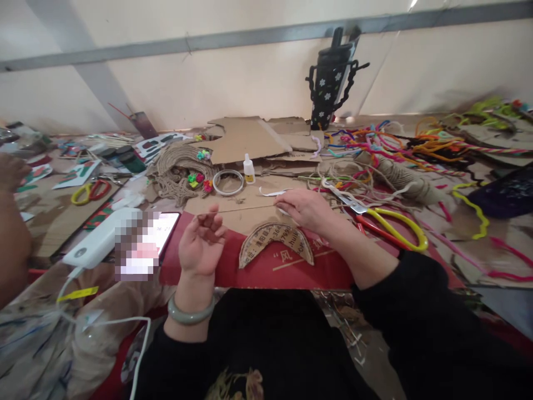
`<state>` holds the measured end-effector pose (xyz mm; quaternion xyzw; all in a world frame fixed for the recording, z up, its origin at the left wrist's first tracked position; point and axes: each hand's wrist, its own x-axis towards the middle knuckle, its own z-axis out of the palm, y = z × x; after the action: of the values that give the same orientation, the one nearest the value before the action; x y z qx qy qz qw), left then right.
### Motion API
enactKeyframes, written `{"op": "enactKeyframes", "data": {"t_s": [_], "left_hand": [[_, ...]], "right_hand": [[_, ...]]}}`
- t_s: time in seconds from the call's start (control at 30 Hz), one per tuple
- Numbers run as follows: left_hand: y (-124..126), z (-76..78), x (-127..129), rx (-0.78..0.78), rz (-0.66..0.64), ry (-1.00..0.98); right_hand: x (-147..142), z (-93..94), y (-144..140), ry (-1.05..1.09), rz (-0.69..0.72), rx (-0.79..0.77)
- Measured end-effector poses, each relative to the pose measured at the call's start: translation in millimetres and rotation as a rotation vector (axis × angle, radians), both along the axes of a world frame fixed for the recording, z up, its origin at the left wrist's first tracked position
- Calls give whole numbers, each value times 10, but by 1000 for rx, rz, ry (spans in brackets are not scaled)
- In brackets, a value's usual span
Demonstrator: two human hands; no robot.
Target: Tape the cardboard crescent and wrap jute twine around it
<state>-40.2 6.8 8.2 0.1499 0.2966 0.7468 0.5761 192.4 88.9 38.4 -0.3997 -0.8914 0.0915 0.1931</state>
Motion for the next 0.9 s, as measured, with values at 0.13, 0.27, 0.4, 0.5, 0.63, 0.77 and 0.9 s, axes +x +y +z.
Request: {"op": "enactKeyframes", "data": {"t_s": [0.13,0.27,0.4,0.5,0.63,0.77,0.9], "left_hand": [[-43,61,-81,26,16,-91],[-128,132,-118,49,13,-74],[-235,231,-162,24,60,3],[-322,278,-133,-39,29,30],[-459,307,-39,0,17,132],[-624,376,21,62,39,264],[-749,440,40,61,78,349]], "right_hand": [[108,-3,-68,23,-32,-21],[490,13,-145,-5,-142,57],[1125,9,-254,-194,-447,64],[1522,-54,-353,-343,-563,71],[1709,-156,-418,-546,-561,13],[1680,-206,-374,-537,-550,-39],[1660,-189,-320,-469,-501,-43]]}}
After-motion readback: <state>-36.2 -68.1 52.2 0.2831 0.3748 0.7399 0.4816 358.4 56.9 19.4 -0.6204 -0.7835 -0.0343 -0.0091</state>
